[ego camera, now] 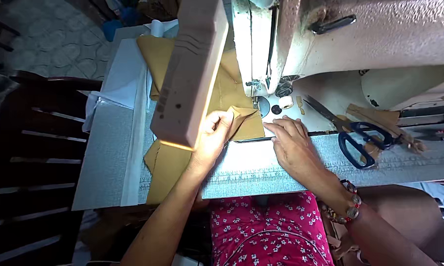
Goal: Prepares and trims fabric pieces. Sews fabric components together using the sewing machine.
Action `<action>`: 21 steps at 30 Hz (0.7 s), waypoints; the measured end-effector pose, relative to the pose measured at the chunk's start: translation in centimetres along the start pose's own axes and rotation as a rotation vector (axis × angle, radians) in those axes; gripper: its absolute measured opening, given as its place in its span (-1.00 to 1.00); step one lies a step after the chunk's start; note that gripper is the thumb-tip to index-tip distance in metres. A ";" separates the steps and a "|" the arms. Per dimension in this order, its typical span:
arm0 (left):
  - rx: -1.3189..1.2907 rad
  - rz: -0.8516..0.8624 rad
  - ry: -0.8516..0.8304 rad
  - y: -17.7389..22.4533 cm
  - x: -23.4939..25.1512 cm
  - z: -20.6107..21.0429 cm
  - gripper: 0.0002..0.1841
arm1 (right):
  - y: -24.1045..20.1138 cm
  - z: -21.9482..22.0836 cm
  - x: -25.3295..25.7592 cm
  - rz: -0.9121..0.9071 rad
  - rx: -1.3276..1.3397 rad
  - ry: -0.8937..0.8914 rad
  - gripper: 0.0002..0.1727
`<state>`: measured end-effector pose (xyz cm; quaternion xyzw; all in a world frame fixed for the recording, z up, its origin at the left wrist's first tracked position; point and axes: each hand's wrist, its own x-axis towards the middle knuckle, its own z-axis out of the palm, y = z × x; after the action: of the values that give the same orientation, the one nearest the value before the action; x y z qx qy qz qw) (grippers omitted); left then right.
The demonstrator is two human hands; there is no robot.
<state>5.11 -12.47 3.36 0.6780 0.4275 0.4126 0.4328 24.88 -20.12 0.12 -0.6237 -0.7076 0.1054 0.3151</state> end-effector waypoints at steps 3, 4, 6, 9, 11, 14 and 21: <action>0.150 0.149 -0.011 -0.1 -0.1 0.3 -0.80 | 0.3 0.5 -0.1 -0.061 -0.097 -0.002 -0.58; 0.252 0.255 -0.049 -0.2 -0.3 0.5 -0.78 | 0.4 0.6 -0.3 -0.076 -0.114 0.003 -0.59; 0.479 0.466 -0.125 -0.7 -0.8 1.2 -0.72 | 0.5 0.6 -0.5 -0.088 -0.126 0.012 -0.60; 0.742 0.611 -0.157 -1.3 -2.0 2.6 -0.73 | 0.6 0.6 -1.0 -0.091 -0.101 0.021 -0.64; 0.807 0.624 -0.149 -1.6 -2.4 3.2 -0.75 | 0.8 0.6 -1.3 -0.091 -0.065 0.045 -0.65; 0.839 0.612 -0.143 -1.6 -2.6 3.6 -0.77 | 0.9 0.5 -1.4 -0.080 -0.025 0.071 -0.65; 0.727 0.388 -0.333 0.1 -1.5 2.4 -0.54 | 0.6 0.2 -1.6 -0.123 -0.165 -0.016 -0.58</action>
<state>6.90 -14.43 2.55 0.9111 0.3341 0.1939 0.1437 25.30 -21.46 -0.82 -0.6019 -0.7534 0.0324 0.2629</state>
